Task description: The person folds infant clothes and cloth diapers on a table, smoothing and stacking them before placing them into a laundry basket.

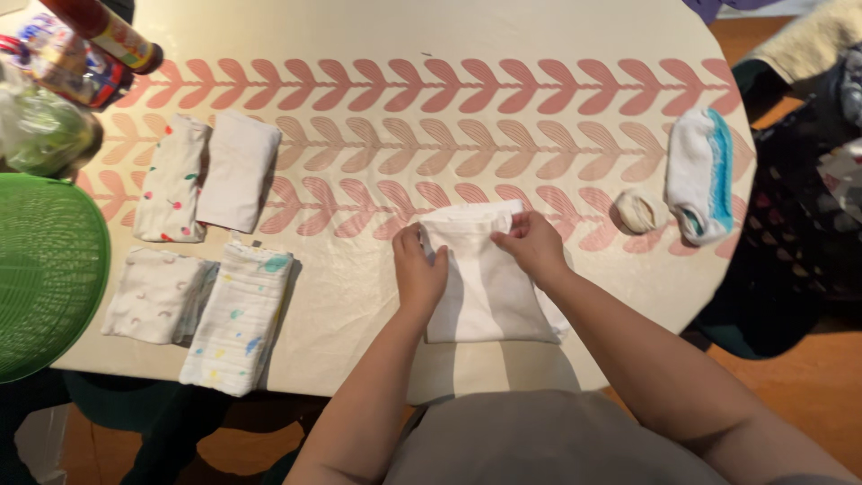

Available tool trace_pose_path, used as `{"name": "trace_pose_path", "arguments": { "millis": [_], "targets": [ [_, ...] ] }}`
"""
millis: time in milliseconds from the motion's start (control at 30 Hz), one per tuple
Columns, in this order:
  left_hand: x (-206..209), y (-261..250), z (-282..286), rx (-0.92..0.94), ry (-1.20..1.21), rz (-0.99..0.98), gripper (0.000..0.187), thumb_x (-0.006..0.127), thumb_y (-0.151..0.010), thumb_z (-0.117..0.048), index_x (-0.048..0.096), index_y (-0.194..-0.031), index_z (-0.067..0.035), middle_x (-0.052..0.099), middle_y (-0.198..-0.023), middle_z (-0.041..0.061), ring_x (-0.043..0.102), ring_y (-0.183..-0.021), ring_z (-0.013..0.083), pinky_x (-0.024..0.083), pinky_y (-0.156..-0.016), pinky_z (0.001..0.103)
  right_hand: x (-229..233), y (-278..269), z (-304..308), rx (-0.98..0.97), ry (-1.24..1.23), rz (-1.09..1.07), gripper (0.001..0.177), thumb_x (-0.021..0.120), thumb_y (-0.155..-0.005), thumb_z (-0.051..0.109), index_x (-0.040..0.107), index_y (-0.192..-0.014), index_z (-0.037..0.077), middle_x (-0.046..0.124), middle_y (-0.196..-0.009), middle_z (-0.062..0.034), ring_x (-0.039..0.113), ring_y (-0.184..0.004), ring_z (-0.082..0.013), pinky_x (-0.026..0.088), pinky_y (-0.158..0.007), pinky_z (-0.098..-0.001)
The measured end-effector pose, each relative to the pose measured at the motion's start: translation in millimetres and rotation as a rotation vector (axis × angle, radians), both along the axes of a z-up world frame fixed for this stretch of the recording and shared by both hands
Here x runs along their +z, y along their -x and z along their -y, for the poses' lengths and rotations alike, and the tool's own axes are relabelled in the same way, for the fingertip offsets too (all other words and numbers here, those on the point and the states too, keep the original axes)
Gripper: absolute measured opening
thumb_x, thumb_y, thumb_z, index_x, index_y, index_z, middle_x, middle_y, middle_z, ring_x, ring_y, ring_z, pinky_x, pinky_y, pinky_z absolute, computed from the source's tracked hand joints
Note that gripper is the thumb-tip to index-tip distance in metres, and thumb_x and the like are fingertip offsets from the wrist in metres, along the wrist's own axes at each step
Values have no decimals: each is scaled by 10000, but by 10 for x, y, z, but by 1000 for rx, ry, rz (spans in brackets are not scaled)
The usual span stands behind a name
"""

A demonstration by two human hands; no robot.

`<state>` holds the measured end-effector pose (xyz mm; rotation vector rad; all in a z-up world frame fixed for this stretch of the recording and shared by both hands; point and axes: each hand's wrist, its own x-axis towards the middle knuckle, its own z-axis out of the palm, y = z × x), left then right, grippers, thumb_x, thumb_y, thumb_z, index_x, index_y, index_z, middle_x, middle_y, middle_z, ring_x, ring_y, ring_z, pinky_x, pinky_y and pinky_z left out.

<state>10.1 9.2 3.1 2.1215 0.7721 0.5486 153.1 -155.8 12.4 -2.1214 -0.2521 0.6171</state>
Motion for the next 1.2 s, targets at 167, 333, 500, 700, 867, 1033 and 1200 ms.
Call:
{"name": "trace_pose_path", "arguments": {
  "millis": [167,333,500,700,867,1033,1200],
  "targets": [
    [128,-55,-173,-103,-124,50,879,855,-728,-170,390,-1454,0,415,-1448,268,476,-1311,452,412,-1092,476,-17,43,83,187,-315,-146,252,771,-904,186,616,-1049,50,648,-910,16,576,-790,-61,467,-698,-233],
    [374,-72,-431,-431,171,59,1238,921,-633,-196,145,-1588,-57,323,-1563,263,394,-1410,448,349,-1148,485,218,-56,316,417,-538,-647,195,668,-881,62,556,-1036,101,595,-867,42,520,-714,-56,414,-631,-237],
    [305,-25,-610,-651,983,-46,1128,859,-724,-127,139,-1593,-90,515,-1482,182,561,-1323,290,457,-1100,398,456,-134,429,513,-696,-878,247,613,-855,7,552,-1080,88,642,-1026,-3,584,-886,-63,451,-745,-228],
    [22,34,-614,-385,1290,-8,715,783,-909,-98,475,-1525,94,670,-1277,154,627,-1113,227,507,-972,382,472,-215,228,100,-776,-895,347,621,-888,98,486,-1208,98,641,-1131,-61,653,-1025,-144,548,-898,-311],
    [-85,61,-364,-138,971,-199,769,725,-877,-133,342,-1538,-44,699,-1275,154,688,-1136,215,545,-950,336,248,-112,145,-131,-310,-586,603,688,-863,70,419,-1392,174,622,-1096,-48,615,-941,-143,518,-770,-316],
    [-232,414,-132,-155,788,-158,870,733,-844,-75,250,-1567,-55,641,-1187,114,663,-1050,184,551,-913,331,41,1,325,-46,-431,-351,631,711,-850,-11,465,-1422,93,608,-1089,-71,617,-947,-137,520,-807,-285],
    [-58,759,112,-119,617,-304,887,733,-847,-94,221,-1571,-81,609,-972,58,629,-841,161,553,-807,316,164,119,398,228,-88,391,470,718,-861,41,562,-1300,94,638,-1208,-128,601,-1147,-290,499,-984,-413]
  ]
}}
